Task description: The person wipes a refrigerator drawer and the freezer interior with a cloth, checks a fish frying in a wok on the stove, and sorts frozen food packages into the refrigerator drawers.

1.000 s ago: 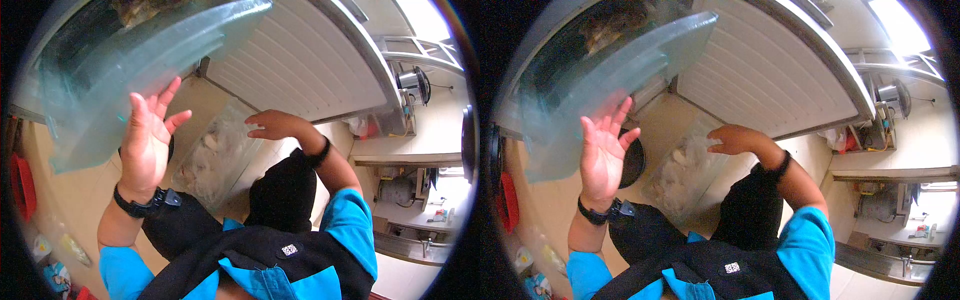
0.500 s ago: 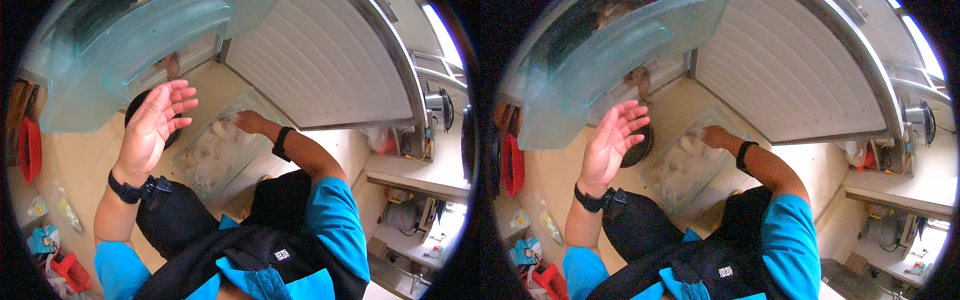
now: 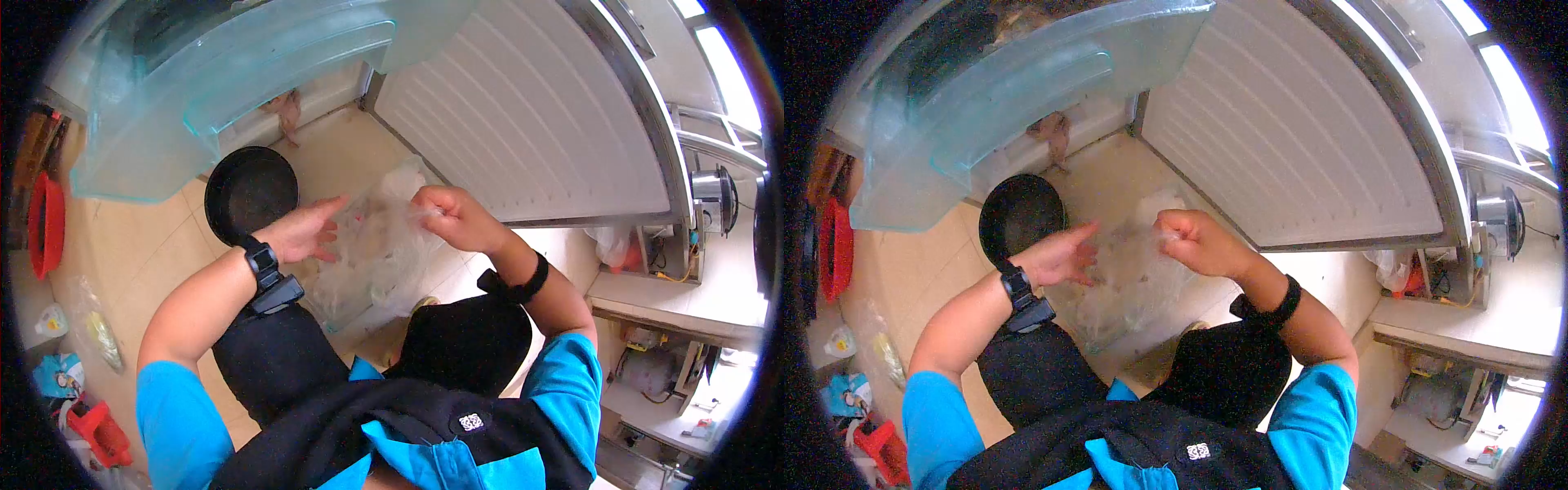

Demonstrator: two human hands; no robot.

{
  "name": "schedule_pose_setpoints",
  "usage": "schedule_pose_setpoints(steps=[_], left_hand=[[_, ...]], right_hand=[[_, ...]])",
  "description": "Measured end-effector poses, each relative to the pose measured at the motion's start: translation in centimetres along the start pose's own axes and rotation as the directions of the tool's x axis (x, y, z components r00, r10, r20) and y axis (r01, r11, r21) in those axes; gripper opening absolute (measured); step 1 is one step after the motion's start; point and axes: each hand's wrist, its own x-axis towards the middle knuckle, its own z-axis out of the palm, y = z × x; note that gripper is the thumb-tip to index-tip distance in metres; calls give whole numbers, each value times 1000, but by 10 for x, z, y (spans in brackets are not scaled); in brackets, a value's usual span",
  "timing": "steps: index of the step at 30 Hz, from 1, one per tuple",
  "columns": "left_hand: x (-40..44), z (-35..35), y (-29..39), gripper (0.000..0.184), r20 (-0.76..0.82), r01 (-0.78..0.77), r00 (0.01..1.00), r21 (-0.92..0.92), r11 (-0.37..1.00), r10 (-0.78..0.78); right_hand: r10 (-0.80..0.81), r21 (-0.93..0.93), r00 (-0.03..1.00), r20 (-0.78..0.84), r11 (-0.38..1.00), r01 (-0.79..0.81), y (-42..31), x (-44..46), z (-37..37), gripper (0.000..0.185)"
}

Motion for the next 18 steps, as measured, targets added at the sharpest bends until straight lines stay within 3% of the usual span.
schedule_pose_setpoints(steps=[2,3,5,7,8,9,11,12,16,18], left_hand=[[-4,15,0,83,108,72,992,-23,997,-69],[-1,14,-1,83,111,62,992,-24,998,-59],[7,13,-8,84,446,-8,895,-19,1000,16],[-22,32,-1,81,626,-150,763,-71,986,161],[-22,34,2,81,629,-160,761,-52,986,157],[-22,37,4,80,615,-160,752,-179,971,238],[-21,40,6,80,554,-149,736,-427,892,388],[-22,41,7,80,507,-140,732,-543,828,456],[-43,41,15,76,465,-153,760,-551,821,454],[-54,42,20,73,430,-166,771,-577,800,470]], right_hand=[[-162,52,987,6,986,161,-27,-6,5,7],[-166,43,986,9,985,165,-40,-6,12,7],[-352,-131,935,41,926,355,-64,0,38,7],[-483,-121,875,9,868,481,-87,15,62,10],[-496,-88,868,4,865,494,-91,22,75,11],[-505,-54,863,-6,862,504,-95,28,88,12],[-657,-142,750,75,738,660,-102,35,112,14],[-635,-180,765,106,745,643,-109,32,121,17],[-670,-333,732,121,668,666,-118,18,132,20],[-674,-457,708,210,573,681,-125,7,126,20]])
